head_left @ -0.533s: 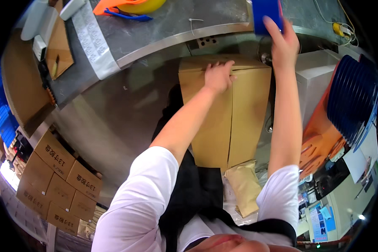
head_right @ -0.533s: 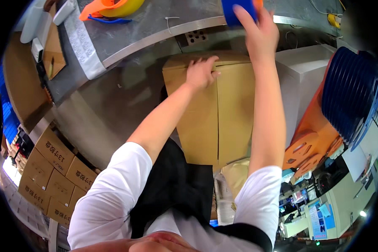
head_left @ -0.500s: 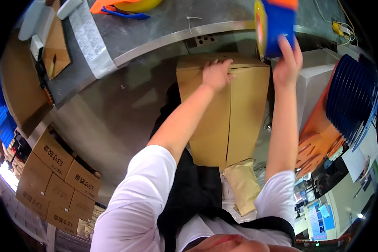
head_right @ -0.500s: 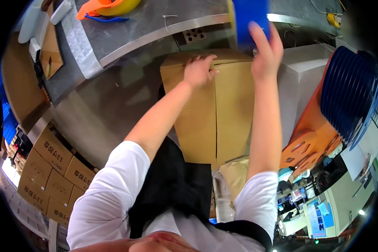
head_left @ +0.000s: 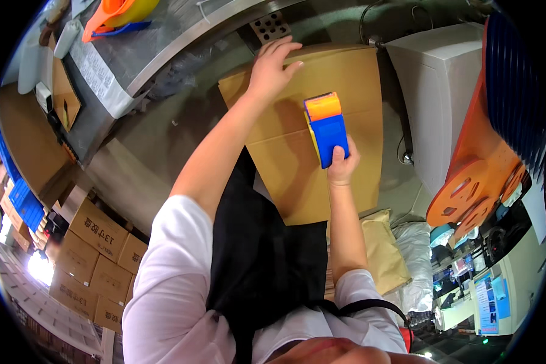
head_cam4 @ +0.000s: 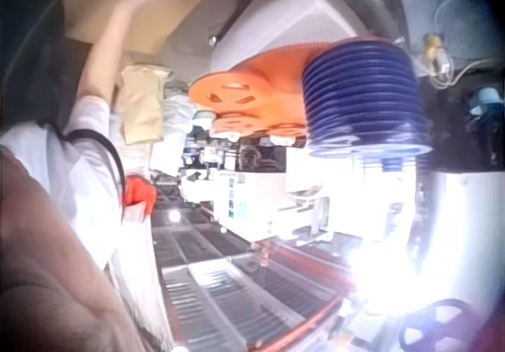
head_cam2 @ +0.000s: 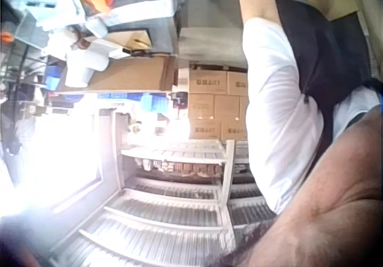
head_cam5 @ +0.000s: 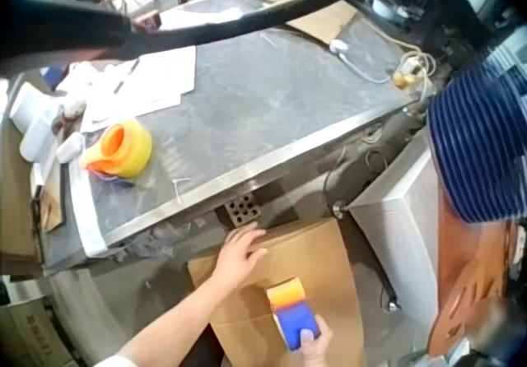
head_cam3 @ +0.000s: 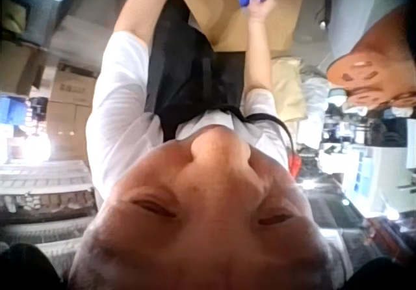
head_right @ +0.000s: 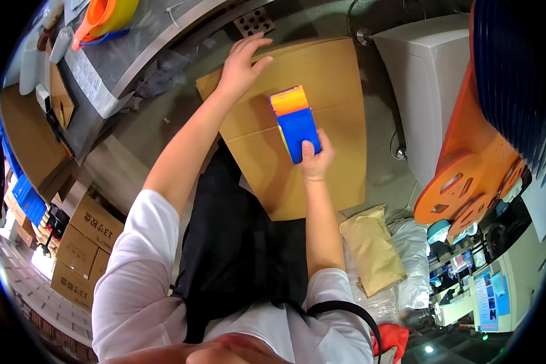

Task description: The person packs blue reels into a cardboard box, seals the box with tape, attaches a label, and then carries the box to a stack before beginning to pack another box.

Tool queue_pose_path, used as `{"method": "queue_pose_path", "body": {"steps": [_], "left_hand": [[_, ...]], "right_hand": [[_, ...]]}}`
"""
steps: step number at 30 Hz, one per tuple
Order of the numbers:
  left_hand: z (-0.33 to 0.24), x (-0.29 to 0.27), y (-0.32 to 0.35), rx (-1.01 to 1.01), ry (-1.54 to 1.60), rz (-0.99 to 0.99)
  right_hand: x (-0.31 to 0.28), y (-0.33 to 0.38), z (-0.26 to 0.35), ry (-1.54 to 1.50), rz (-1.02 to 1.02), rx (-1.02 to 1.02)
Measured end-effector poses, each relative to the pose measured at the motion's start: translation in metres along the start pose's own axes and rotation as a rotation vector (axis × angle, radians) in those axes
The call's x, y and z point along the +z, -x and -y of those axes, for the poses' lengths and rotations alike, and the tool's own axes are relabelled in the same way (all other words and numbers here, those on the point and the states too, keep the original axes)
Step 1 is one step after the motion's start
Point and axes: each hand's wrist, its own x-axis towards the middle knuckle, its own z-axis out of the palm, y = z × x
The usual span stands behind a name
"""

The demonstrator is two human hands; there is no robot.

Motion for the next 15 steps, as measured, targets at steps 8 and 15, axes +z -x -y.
{"method": "queue_pose_path", "body": {"steps": [8,15], "left_hand": [[-0.039,-0.026,0.014,-0.706,0.802,0.923],[-0.044,-0.029,0.004,-0.853,1.037,0.935]], "right_hand": [[-0.011,-0.003,0.018,-0.166,0.139,0.151],[-0.024,-0.002,0.019,-0.181,0.252,0.192]]}}
